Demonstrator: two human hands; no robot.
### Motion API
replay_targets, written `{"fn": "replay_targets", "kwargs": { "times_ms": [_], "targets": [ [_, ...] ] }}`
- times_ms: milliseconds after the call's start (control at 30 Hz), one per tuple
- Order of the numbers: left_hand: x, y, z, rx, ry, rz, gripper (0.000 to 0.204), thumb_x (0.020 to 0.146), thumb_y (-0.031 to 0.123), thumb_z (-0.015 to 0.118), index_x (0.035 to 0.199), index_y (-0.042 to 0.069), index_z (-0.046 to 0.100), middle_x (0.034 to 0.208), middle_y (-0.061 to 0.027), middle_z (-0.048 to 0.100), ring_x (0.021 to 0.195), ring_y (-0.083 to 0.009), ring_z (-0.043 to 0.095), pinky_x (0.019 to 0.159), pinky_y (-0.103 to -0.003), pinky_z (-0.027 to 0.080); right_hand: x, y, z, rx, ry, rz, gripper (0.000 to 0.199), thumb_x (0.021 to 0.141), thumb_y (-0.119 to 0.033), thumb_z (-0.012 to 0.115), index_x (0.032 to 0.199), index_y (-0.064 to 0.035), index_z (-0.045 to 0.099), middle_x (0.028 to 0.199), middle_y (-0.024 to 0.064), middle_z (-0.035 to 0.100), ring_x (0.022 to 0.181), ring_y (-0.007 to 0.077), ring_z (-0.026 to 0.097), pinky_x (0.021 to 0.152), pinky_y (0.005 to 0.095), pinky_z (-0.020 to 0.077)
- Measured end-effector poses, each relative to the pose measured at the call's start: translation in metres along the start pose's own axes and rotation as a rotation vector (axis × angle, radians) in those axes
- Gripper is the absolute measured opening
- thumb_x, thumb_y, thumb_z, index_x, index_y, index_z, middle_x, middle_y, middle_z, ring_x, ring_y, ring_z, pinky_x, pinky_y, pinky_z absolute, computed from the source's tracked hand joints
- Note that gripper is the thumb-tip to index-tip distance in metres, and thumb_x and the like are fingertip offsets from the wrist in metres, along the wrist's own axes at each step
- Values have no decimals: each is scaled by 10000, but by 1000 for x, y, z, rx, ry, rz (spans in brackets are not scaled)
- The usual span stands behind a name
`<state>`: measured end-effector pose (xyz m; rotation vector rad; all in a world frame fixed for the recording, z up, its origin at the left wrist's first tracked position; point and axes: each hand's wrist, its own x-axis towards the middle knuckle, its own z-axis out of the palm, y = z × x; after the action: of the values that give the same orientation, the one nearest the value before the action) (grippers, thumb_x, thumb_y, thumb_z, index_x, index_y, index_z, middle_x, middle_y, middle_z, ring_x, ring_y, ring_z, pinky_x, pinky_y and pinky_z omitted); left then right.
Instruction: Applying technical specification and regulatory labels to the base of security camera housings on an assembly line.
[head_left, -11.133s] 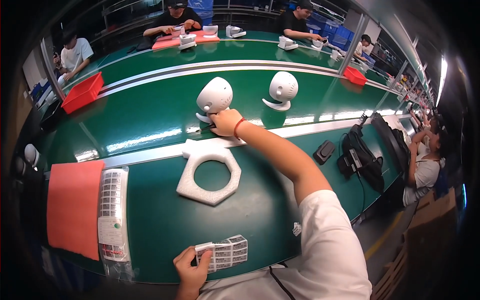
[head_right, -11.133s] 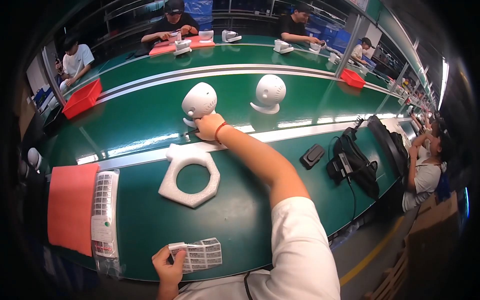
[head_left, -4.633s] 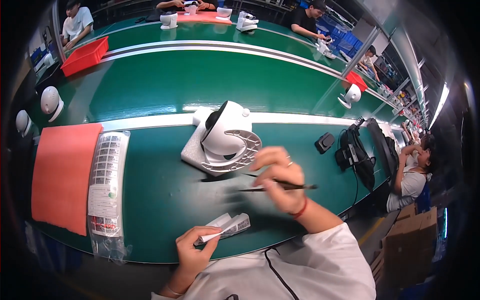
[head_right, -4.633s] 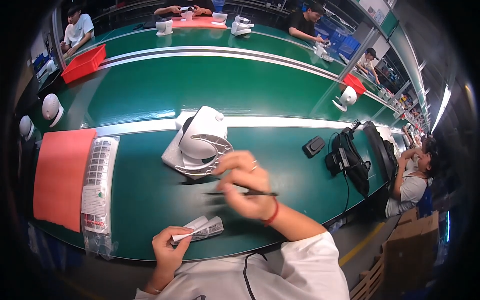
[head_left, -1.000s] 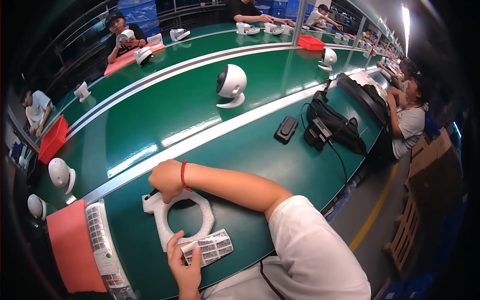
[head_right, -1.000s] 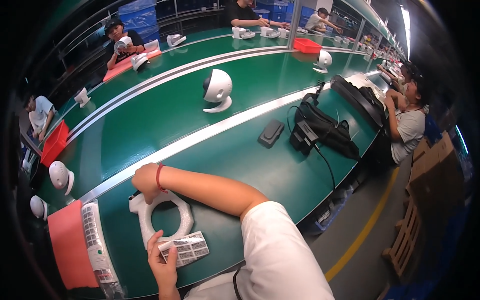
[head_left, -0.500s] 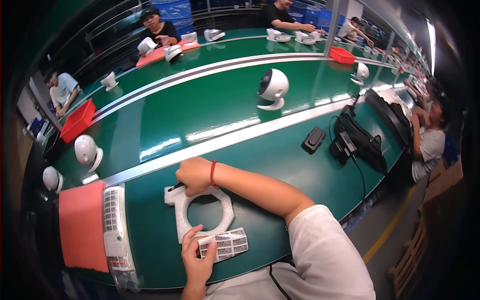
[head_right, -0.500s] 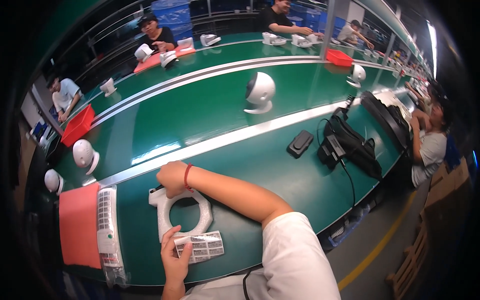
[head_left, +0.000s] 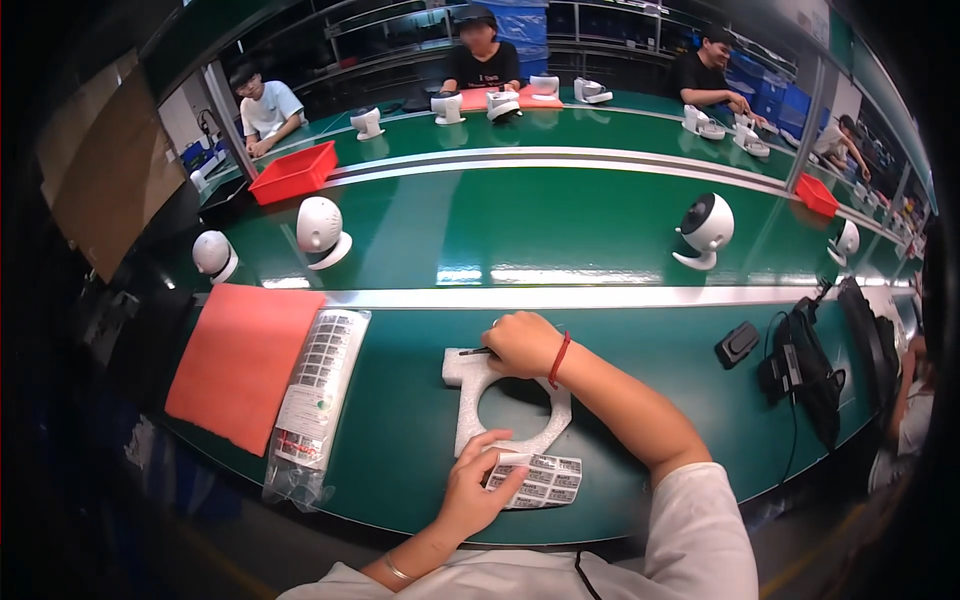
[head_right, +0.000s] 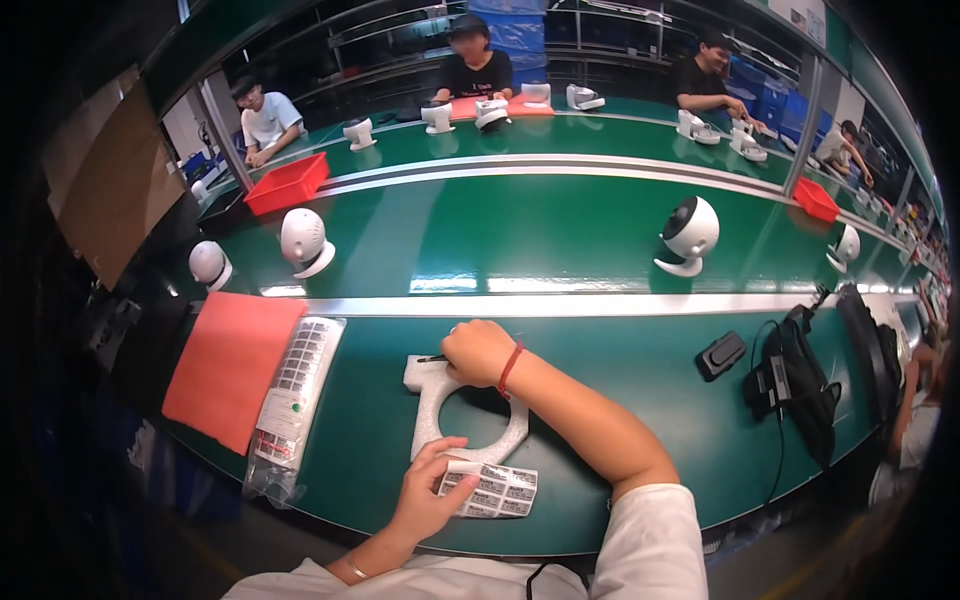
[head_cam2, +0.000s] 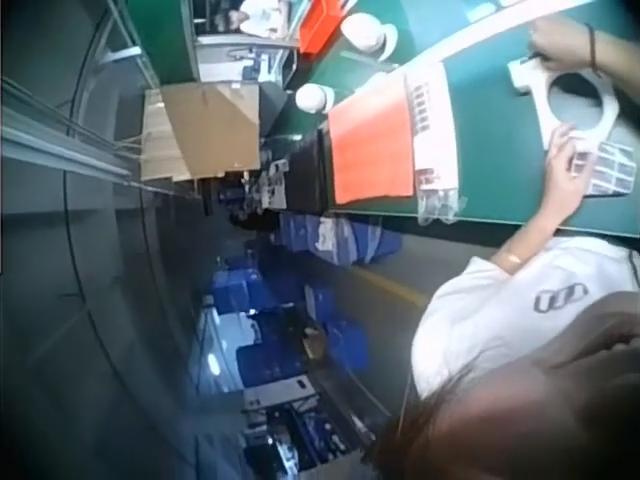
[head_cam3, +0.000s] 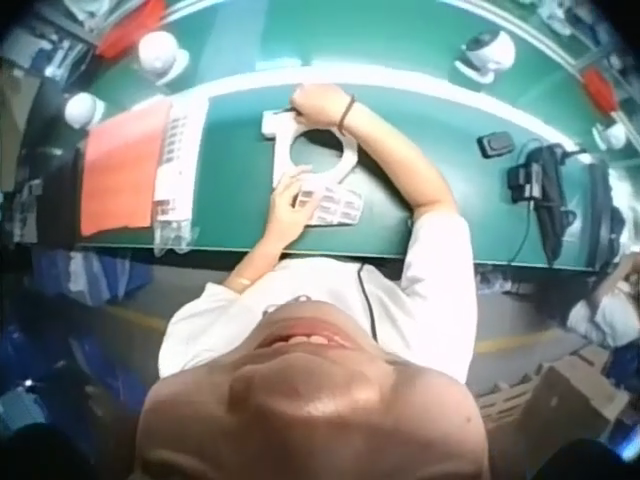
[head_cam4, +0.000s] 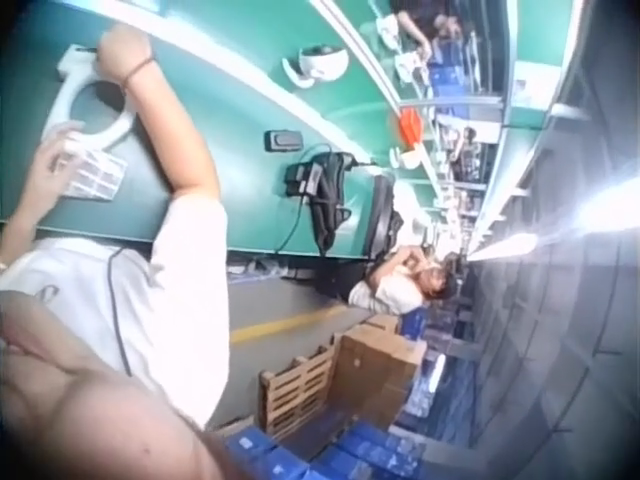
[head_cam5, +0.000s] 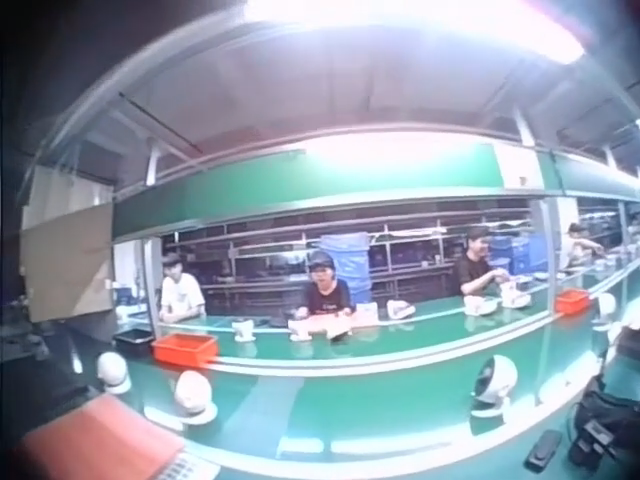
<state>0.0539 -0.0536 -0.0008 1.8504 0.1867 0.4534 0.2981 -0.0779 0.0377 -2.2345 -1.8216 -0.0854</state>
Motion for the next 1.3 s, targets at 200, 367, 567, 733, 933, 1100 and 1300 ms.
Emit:
{"fn": "replay_targets", "kwargs": {
  "times_ms": [200, 367, 567, 733, 933, 1100, 1300],
  "targets": [
    [-3, 6, -5, 86, -37, 41, 196, 880, 143, 738, 1005, -5, 708, 1320, -118, 564, 1055, -187, 629, 860, -299, 516, -6, -6, -23, 146, 8, -1, 258, 810, -306, 672, 895, -69, 729, 862, 144, 717, 816, 353, 692, 744, 465, 557],
    [-3, 9, -7, 95, -60, 12, 213, 888, 200, 735, 920, -2, 679, 1349, -100, 549, 1049, -193, 617, 868, -306, 498, -5, -17, -29, 84, -16, 17, 314, 791, -349, 704, 954, -83, 741, 907, 124, 720, 855, 336, 691, 758, 440, 561],
    [-6, 8, -8, 60, -110, -42, 238, 907, 244, 717, 950, 13, 686, 1405, -85, 496, 1084, -192, 613, 889, -321, 501, -3, -22, -20, 63, -42, 98, 277, 783, -299, 695, 944, -77, 734, 903, 117, 716, 823, 342, 690, 745, 445, 560],
    [-7, 6, -8, 78, -145, -71, 234, 916, 258, 709, 1016, 48, 692, 1419, -81, 478, 1106, -203, 612, 908, -332, 500, 0, -22, -22, 105, -68, 116, 268, 775, -289, 694, 920, -66, 725, 874, 115, 708, 797, 349, 687, 726, 444, 556],
    [-7, 2, -6, 111, -135, -36, 247, 912, 300, 700, 996, 70, 677, 1423, -69, 476, 1020, -239, 635, 860, -360, 515, 2, -21, -25, 181, -80, 137, 264, 768, -286, 690, 898, -59, 722, 868, 117, 708, 786, 347, 687, 718, 440, 556],
    [-8, 1, -5, 200, -149, -1, 249, 907, 301, 706, 1039, 90, 700, 1415, -76, 468, 1068, -248, 646, 869, -355, 534, 2, -18, -22, 197, -66, 139, 273, 768, -289, 689, 910, -59, 729, 872, 126, 708, 783, 349, 686, 718, 435, 556],
    [-10, 3, -2, 231, -75, 105, 265, 897, 326, 690, 965, 72, 648, 1418, -64, 478, 754, -270, 691, 666, -387, 567, 2, -20, -20, 237, -18, 116, 285, 768, -291, 685, 920, -52, 722, 884, 139, 702, 781, 361, 679, 721, 444, 555]
  ]
}}
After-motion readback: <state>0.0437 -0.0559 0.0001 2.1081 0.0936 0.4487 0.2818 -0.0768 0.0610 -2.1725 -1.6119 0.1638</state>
